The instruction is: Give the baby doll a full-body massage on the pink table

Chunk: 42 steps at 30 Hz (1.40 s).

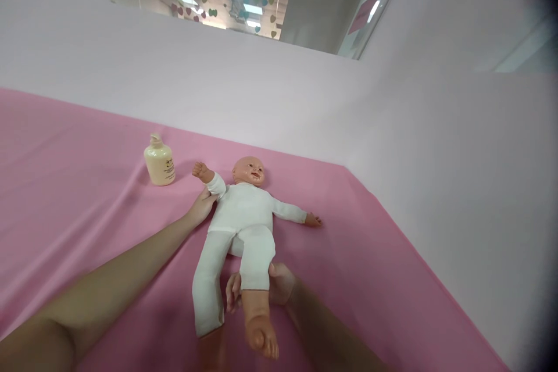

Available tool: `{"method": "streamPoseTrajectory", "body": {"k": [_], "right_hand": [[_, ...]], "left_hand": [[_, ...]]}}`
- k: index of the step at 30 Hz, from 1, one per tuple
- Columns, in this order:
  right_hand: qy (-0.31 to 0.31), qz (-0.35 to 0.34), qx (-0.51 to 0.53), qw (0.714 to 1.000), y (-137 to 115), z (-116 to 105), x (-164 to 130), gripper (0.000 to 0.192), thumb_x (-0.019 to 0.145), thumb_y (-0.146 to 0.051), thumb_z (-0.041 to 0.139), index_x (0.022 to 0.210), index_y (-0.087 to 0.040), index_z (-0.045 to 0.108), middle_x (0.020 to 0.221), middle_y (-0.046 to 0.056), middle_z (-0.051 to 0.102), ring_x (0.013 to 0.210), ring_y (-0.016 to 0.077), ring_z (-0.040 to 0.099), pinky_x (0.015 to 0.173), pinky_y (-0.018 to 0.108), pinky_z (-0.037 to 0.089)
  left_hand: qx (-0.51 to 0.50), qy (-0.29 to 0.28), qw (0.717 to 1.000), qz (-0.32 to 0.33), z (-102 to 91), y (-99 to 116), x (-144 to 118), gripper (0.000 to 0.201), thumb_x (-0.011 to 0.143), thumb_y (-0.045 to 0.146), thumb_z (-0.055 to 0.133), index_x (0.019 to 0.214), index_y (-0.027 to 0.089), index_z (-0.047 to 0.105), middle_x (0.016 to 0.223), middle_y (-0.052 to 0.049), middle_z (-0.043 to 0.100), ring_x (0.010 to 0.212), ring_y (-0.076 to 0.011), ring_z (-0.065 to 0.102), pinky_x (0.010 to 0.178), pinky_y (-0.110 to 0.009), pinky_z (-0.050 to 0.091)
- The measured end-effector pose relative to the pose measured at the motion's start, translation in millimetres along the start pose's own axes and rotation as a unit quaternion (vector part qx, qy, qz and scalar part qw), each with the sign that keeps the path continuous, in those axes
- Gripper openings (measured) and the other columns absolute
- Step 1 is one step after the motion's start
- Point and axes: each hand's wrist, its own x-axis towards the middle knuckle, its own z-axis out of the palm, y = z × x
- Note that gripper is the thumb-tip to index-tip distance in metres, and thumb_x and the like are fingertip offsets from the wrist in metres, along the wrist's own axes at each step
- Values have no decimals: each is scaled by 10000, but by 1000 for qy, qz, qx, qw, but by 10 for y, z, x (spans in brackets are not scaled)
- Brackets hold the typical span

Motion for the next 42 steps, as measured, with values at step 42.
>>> {"method": "streamPoseTrajectory", "body": {"k": [42], "right_hand": [[6, 10, -15, 1000, -4, 81, 3, 822, 556, -825, 652, 924, -90, 672, 921, 178, 685, 1002, 328, 664, 960, 484, 478]], "left_hand": [[49, -17, 999, -19, -2, 54, -43, 302, 755, 383, 599, 940, 153, 664, 1038, -108, 725, 1022, -307, 622, 963, -464, 460]]}}
